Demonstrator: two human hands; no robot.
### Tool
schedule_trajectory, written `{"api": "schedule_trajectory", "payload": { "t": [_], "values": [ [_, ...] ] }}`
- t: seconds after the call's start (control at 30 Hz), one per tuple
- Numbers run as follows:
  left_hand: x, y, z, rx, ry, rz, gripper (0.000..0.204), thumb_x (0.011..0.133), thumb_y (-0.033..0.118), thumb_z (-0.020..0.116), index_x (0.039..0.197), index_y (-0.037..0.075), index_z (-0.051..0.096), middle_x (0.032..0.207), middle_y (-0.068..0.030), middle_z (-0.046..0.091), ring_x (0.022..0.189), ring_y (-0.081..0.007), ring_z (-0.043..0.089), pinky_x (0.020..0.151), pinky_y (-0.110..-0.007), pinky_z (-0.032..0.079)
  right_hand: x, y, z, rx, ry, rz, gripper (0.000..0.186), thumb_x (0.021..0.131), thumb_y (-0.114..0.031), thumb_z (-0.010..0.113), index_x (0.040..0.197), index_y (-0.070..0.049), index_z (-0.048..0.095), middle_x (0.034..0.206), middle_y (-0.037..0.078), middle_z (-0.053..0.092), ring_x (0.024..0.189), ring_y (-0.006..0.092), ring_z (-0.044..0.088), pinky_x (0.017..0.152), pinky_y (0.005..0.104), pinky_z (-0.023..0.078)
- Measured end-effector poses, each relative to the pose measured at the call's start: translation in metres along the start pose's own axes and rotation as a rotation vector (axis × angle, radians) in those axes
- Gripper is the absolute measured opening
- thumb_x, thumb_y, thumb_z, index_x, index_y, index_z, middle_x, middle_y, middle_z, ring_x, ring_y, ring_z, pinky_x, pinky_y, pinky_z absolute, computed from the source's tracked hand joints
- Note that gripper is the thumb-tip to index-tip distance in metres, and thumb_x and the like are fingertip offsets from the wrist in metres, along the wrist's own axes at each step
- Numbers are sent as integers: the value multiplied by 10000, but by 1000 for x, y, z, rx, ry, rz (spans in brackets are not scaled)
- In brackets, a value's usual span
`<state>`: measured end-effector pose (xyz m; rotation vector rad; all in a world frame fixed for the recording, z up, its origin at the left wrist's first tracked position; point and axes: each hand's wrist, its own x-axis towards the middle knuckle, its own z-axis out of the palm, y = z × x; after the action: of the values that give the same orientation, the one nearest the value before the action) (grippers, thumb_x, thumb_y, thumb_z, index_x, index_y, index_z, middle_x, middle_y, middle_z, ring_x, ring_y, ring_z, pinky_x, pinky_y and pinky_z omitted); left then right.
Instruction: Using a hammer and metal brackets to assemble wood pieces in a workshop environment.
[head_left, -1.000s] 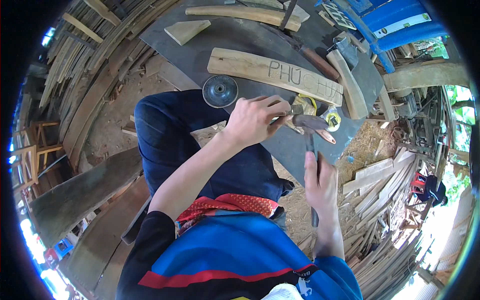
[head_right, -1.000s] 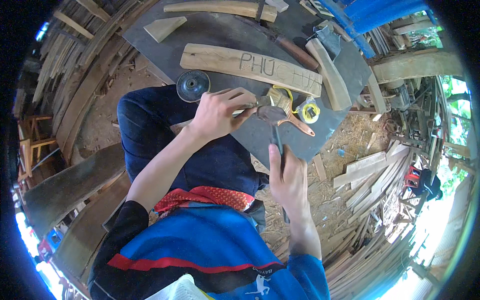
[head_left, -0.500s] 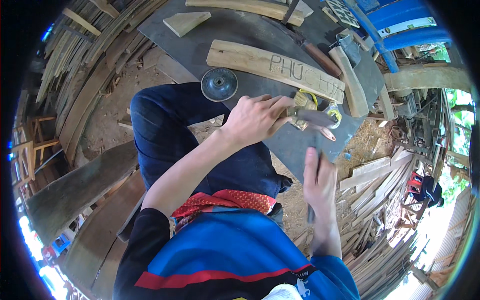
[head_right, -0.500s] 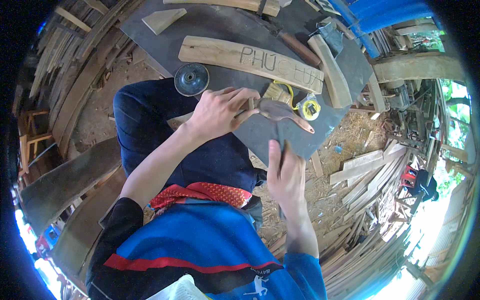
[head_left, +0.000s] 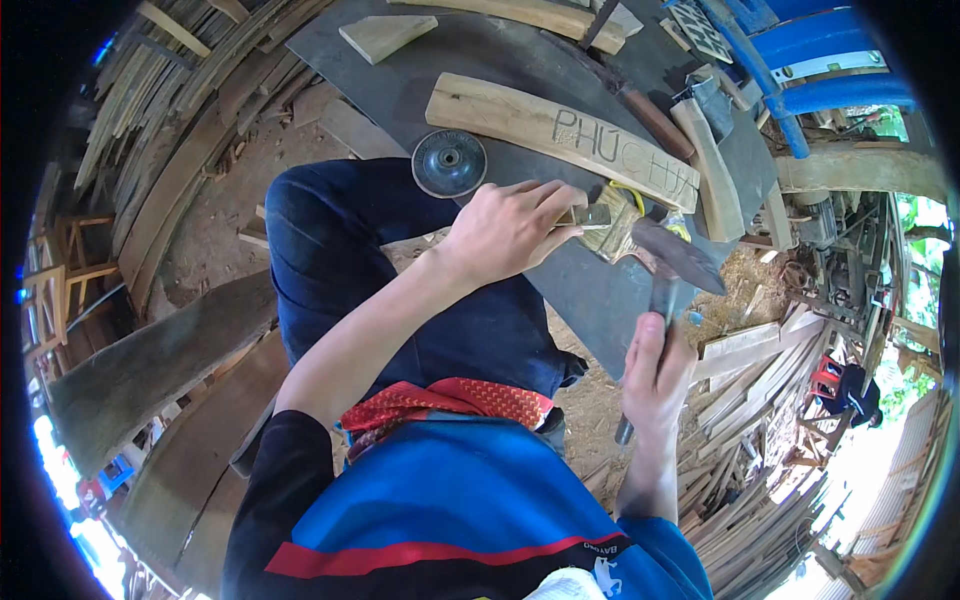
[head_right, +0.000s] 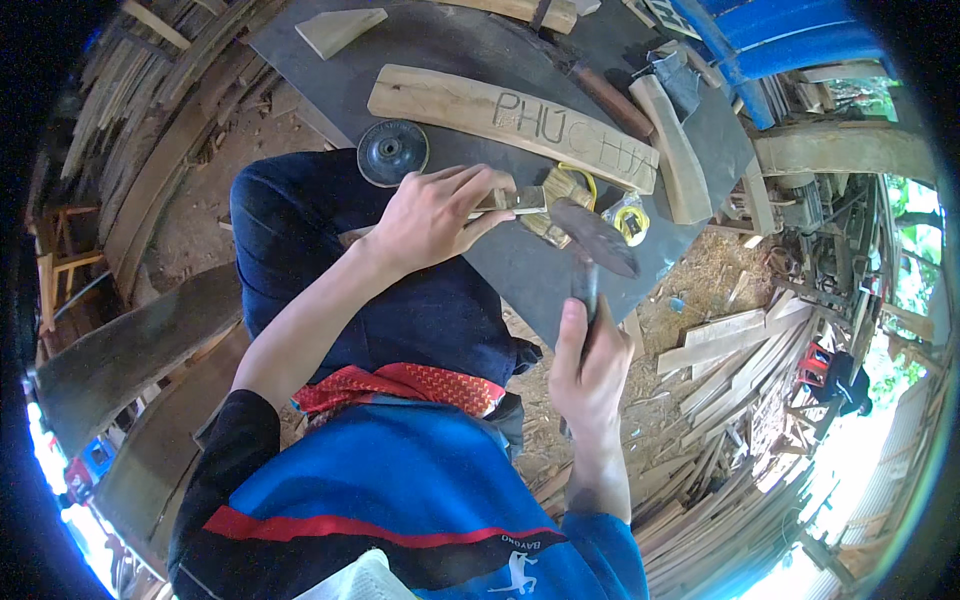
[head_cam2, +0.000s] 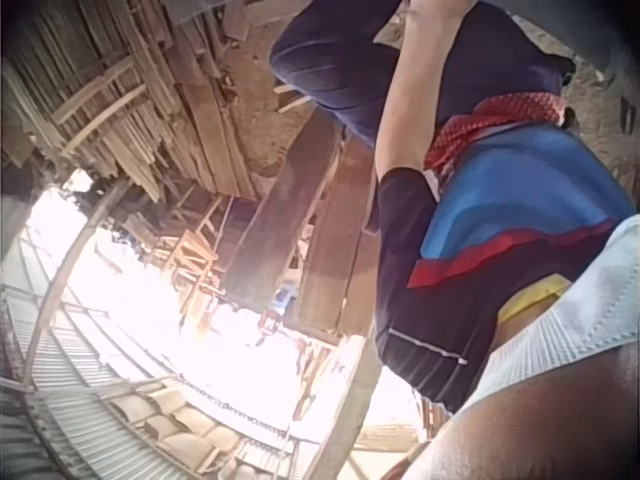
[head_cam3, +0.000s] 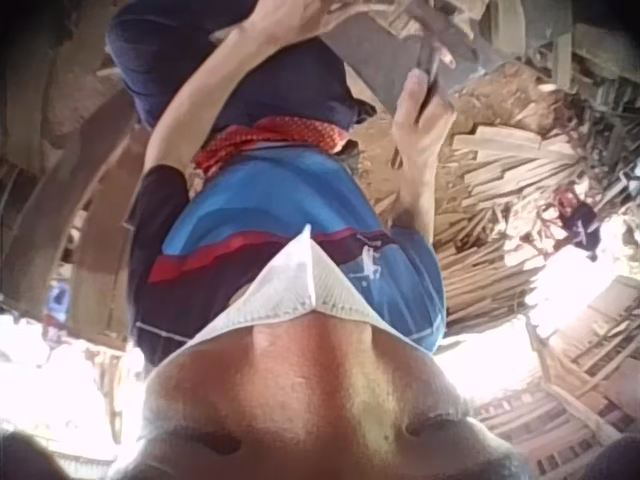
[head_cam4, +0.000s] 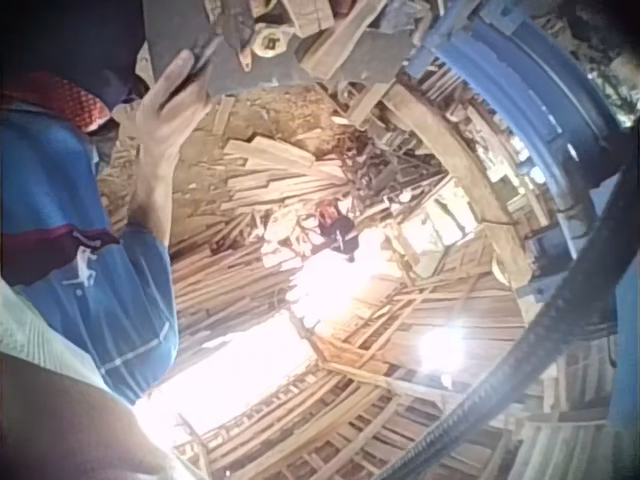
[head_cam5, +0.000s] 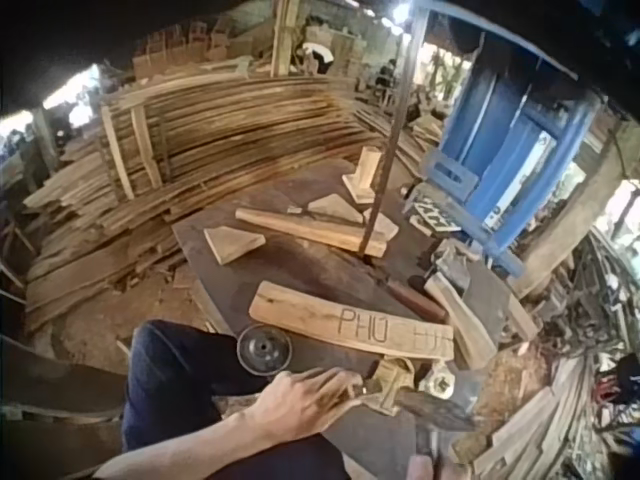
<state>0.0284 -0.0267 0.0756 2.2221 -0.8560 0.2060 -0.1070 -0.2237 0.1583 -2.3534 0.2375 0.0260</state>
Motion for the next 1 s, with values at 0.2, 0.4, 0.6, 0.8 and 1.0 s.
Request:
{"api": "schedule_trajectory", "payload": {
  "t": [0.2, 0.4, 0.6, 0.8, 1.0],
  "values": [
    [-9, 0, -2, 12, 47, 53, 228, 903, 290, 727, 986, 101, 630, 960, -41, 697, 836, -247, 706, 658, -368, 578, 8, 16, 15, 283, -60, 132, 309, 1057, -239, 530, 846, -17, 570, 552, 27, 488, 464, 129, 488, 450, 331, 347],
    [-26, -32, -6, -423, 407, -198, 228, 864, 124, 793, 1022, 40, 652, 975, -104, 702, 869, -231, 709, 768, -322, 537, -7, 83, 58, 361, 37, 246, 337, 1015, -271, 625, 820, 1, 582, 598, 45, 512, 532, 118, 468, 500, 330, 366],
    [8, -114, -60, -772, 787, -727, 301, 926, 319, 774, 1033, 47, 702, 840, 49, 575, 768, -56, 477, 666, -233, 398, 5, 95, 71, 276, 9, 156, 323, 950, -245, 698, 802, 28, 610, 599, 66, 536, 569, 126, 480, 526, 342, 384],
    [41, -184, -100, -1016, 417, -985, 626, 905, 505, 738, 1352, 94, 587, 1366, -80, 584, 1309, -233, 504, 1153, -496, 310, 3, 123, 80, 468, 18, 153, 279, 917, -168, 724, 757, 11, 582, 568, 25, 498, 551, 93, 431, 504, 307, 331],
    [83, -192, -73, -641, 288, -1054, 826, 860, 648, 708, 1374, 19, 559, 1357, -163, 601, 1302, -270, 519, 1130, -425, 357, 2, 118, 77, 526, 24, 164, 269, 891, -163, 739, 752, -21, 558, 570, -5, 485, 559, 79, 423, 502, 295, 329]
  ]
}}
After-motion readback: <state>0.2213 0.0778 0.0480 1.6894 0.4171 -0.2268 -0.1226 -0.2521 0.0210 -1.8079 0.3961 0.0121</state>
